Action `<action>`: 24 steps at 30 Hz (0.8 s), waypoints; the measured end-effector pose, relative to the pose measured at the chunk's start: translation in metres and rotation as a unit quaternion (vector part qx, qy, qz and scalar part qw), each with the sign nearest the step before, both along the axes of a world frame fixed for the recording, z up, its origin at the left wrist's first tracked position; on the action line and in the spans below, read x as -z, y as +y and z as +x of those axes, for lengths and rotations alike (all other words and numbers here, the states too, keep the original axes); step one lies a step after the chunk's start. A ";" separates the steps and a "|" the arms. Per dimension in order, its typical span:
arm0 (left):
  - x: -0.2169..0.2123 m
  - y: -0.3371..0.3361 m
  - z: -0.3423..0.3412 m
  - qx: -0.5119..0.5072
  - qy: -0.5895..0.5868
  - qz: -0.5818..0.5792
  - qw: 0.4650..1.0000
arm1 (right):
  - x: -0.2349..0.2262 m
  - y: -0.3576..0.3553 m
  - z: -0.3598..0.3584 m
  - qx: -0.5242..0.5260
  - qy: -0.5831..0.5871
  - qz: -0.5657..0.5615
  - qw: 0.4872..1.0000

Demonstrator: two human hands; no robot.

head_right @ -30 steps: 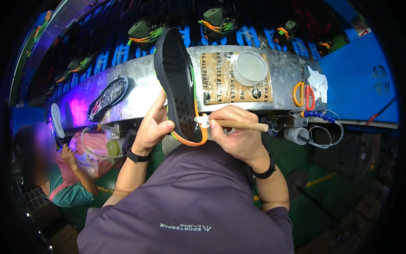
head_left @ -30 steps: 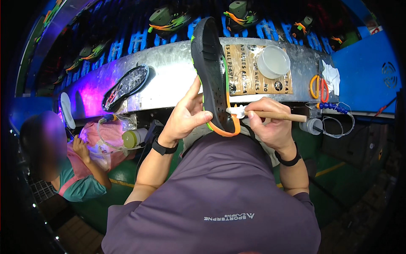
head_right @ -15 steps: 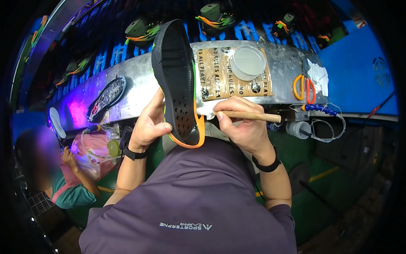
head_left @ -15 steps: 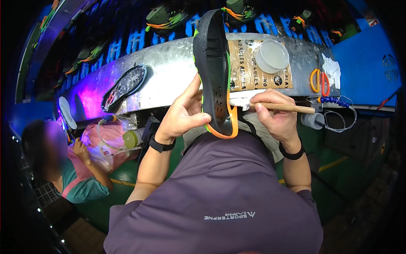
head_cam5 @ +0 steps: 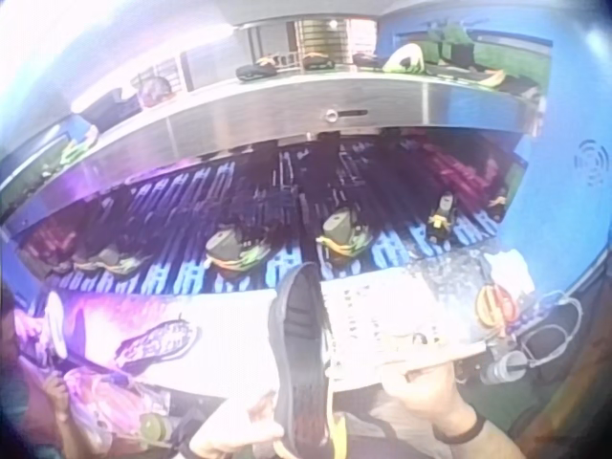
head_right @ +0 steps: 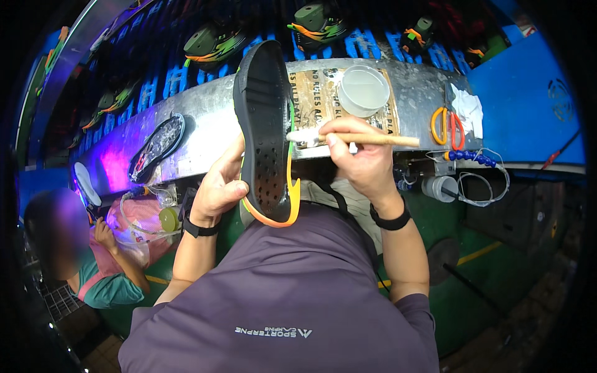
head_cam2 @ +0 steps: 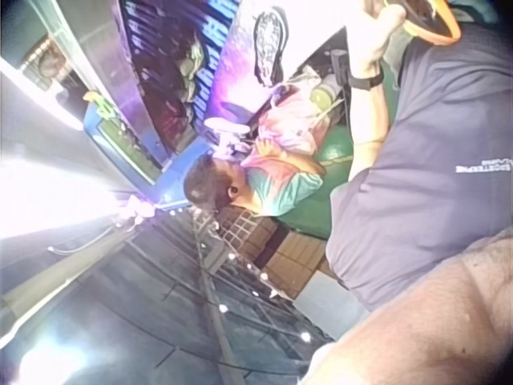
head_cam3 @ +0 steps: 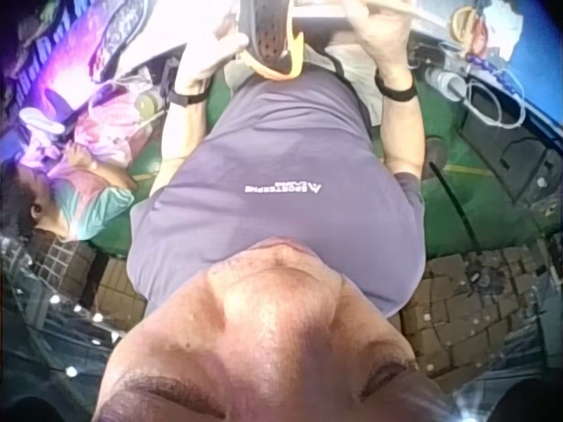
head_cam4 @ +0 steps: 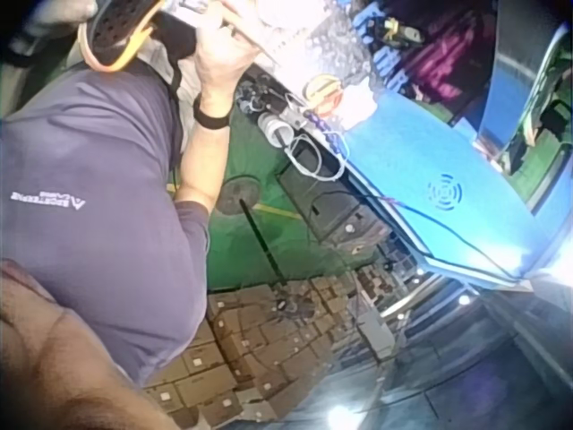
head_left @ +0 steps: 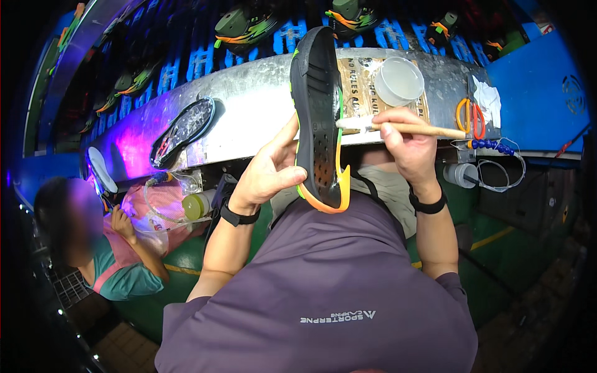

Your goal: Apply glue to shoe outsoles using a brush and place them on a conveyor belt.

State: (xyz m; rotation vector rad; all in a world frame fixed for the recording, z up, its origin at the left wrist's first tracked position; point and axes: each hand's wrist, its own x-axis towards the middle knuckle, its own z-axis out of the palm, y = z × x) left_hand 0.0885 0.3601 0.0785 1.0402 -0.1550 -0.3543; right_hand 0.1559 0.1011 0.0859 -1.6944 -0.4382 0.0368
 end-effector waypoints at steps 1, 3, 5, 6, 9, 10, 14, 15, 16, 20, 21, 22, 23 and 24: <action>0.000 -0.001 0.000 0.001 -0.001 -0.003 1.000 | 0.001 0.001 0.004 0.006 0.014 0.023 1.000; -0.001 -0.002 0.000 0.004 -0.003 -0.005 1.000 | 0.002 0.001 0.012 0.014 -0.001 0.031 0.999; -0.002 -0.004 0.000 0.006 -0.005 0.002 1.000 | 0.006 0.001 0.022 0.025 -0.010 0.026 0.999; -0.002 -0.004 0.000 0.006 -0.005 0.003 1.000 | 0.007 0.002 0.025 0.034 -0.019 0.022 0.999; -0.002 -0.005 -0.002 0.012 0.006 -0.006 1.000 | 0.001 0.001 0.027 0.042 -0.011 0.033 0.999; -0.002 -0.004 -0.003 0.004 0.019 -0.004 1.000 | -0.001 0.000 0.025 0.053 -0.041 0.024 0.997; 0.005 0.007 0.001 -0.002 0.035 0.020 0.999 | -0.009 -0.015 0.023 0.103 -0.060 0.062 0.991; 0.008 0.009 0.002 0.000 0.031 0.017 0.999 | -0.009 -0.023 0.027 0.130 -0.075 0.019 0.988; 0.010 0.011 0.000 -0.019 0.043 0.012 0.999 | -0.007 -0.031 0.031 0.131 -0.080 0.016 0.988; 0.014 0.005 0.004 -0.094 0.050 -0.022 0.994 | -0.002 -0.050 0.047 0.207 -0.100 -0.099 0.968; 0.014 0.003 0.005 -0.107 0.049 -0.036 0.992 | -0.001 -0.053 0.049 0.212 -0.078 -0.144 0.964; 0.015 0.002 0.006 -0.107 0.049 -0.035 0.992 | 0.000 -0.055 0.051 0.216 -0.055 -0.188 0.957; 0.018 0.001 0.007 -0.120 0.046 -0.034 0.991 | 0.003 -0.055 0.053 0.213 -0.058 -0.197 0.955; 0.020 0.001 0.008 -0.134 0.042 -0.032 0.990 | 0.003 -0.056 0.053 0.211 -0.058 -0.195 0.956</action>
